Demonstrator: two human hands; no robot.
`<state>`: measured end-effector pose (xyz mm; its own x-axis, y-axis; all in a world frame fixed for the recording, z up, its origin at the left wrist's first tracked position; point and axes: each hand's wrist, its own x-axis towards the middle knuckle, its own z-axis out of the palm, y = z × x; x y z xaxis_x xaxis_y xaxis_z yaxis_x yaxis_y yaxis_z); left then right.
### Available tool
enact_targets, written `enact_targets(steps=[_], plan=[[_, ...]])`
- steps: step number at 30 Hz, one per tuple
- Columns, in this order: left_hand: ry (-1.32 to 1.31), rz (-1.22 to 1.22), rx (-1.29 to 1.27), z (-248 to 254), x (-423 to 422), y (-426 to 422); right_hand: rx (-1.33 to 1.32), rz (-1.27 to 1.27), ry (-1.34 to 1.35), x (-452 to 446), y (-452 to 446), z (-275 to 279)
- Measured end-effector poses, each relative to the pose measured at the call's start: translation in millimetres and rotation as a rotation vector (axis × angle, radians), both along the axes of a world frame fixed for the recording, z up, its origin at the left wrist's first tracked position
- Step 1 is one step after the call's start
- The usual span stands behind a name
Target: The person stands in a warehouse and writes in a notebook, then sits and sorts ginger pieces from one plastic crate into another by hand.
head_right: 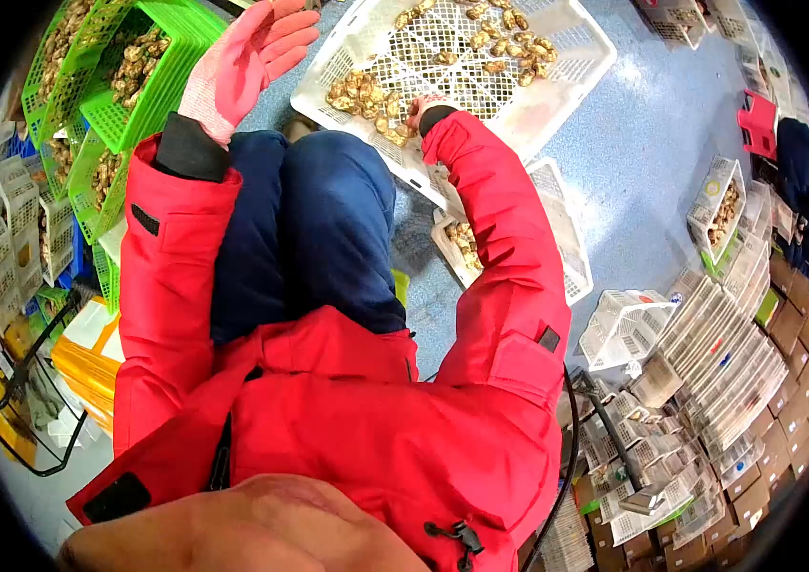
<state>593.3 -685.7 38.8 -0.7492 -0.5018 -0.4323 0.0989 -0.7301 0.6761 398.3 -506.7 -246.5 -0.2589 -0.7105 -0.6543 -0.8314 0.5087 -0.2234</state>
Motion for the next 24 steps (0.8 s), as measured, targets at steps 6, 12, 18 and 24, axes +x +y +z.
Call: enact_targets(steps=[6,12,18,24], plan=[[-0.062,0.013,-0.011,-1,-1,0,-0.196,-0.856,-0.942,-19,14,37],[-0.034,0.001,0.015,-2,1,0,-0.574,-0.796,-1.709,-9,34,84],[-0.061,-0.004,-0.054,0,0,3,-0.67,-0.903,-1.837,35,20,141],[-0.05,-0.002,-0.072,-3,1,1,-0.531,-0.731,-1.738,19,14,131]])
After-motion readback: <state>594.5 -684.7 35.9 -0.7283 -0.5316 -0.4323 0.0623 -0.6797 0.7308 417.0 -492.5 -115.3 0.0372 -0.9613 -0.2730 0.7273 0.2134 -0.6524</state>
